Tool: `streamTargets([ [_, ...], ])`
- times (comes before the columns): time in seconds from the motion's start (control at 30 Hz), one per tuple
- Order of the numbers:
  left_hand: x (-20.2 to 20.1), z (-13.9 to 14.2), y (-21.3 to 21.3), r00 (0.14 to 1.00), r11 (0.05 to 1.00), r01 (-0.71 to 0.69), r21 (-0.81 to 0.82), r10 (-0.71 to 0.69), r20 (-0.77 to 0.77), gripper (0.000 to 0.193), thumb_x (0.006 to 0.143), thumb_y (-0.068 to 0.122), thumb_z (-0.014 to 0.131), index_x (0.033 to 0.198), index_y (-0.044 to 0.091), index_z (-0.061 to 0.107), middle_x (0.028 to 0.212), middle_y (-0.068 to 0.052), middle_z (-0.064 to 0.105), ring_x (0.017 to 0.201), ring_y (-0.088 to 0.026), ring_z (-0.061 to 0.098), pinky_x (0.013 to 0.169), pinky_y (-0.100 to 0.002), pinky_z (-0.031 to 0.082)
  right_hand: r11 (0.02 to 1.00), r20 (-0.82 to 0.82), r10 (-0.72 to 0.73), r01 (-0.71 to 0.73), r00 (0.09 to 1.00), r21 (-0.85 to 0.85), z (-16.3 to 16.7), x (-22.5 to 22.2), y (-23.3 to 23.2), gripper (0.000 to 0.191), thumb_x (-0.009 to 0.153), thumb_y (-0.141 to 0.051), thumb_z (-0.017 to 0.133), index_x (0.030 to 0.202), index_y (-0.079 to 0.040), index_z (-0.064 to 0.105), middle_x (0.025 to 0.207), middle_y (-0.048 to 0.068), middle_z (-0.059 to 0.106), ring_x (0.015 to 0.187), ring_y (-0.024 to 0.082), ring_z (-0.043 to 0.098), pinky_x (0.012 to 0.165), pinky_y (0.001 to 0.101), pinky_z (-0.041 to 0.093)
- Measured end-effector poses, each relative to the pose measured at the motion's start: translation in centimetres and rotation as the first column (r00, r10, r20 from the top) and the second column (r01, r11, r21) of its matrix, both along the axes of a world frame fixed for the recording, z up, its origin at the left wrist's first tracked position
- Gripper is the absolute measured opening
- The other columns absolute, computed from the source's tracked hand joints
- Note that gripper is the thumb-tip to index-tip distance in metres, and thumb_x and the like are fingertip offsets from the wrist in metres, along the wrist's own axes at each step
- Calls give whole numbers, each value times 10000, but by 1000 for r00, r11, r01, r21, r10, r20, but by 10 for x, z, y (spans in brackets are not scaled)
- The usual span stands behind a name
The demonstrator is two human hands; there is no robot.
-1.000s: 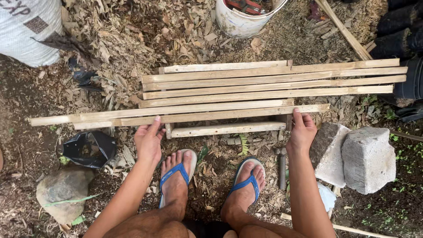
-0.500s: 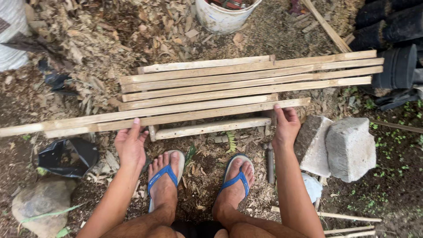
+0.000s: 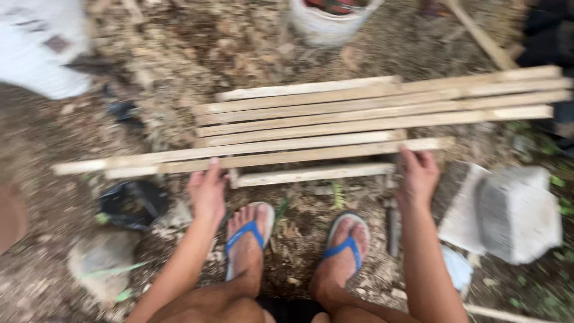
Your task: The person assembles a wooden slatted structure by placing thin wooden slats onto a frame and securing them with nails using a hammer. The person repeatedly positions slats and hammers nails to fasten them in place.
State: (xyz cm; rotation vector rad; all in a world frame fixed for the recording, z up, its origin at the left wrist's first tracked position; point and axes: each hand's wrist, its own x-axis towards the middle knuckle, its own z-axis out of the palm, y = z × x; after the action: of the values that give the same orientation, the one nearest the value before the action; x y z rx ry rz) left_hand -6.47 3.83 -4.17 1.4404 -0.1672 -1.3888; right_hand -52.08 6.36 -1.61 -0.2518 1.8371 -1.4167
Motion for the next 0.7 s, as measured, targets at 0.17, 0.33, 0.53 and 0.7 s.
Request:
streamTargets([
  [0.17,3,5,-8,1000,997,-7,76,6,13,171,949,231,752,966,91,655,920,-45,711,823,-148,654,711,-308,533,993,39,18,-13,999,-121,2,9,-3,109,955,-23,783,993,-80,698,974,9,729,889,99,663,855,241,520],
  [0.33,2,17,-15,999,982,-36,186,42,-29,262,917,251,783,892,114,561,946,-58,711,870,-144,641,725,-308,535,999,4,23,-22,1000,-29,11,13,-5,133,978,-44,777,939,-116,672,929,15,715,854,99,666,885,243,543],
  [0.53,0,23,-21,993,979,-60,195,79,-88,226,896,244,787,927,115,604,920,-19,666,833,-119,598,688,-277,507,998,32,26,-24,999,-64,12,14,-6,114,982,-43,765,947,-106,676,923,11,714,836,92,656,826,246,519],
  [0.7,-1,26,-21,994,976,-67,208,84,-76,231,895,239,792,918,117,598,904,-18,658,817,-114,603,660,-266,513,997,35,26,-24,999,-76,12,14,-6,110,983,-42,764,952,-98,675,932,8,716,843,88,658,823,240,523],
])
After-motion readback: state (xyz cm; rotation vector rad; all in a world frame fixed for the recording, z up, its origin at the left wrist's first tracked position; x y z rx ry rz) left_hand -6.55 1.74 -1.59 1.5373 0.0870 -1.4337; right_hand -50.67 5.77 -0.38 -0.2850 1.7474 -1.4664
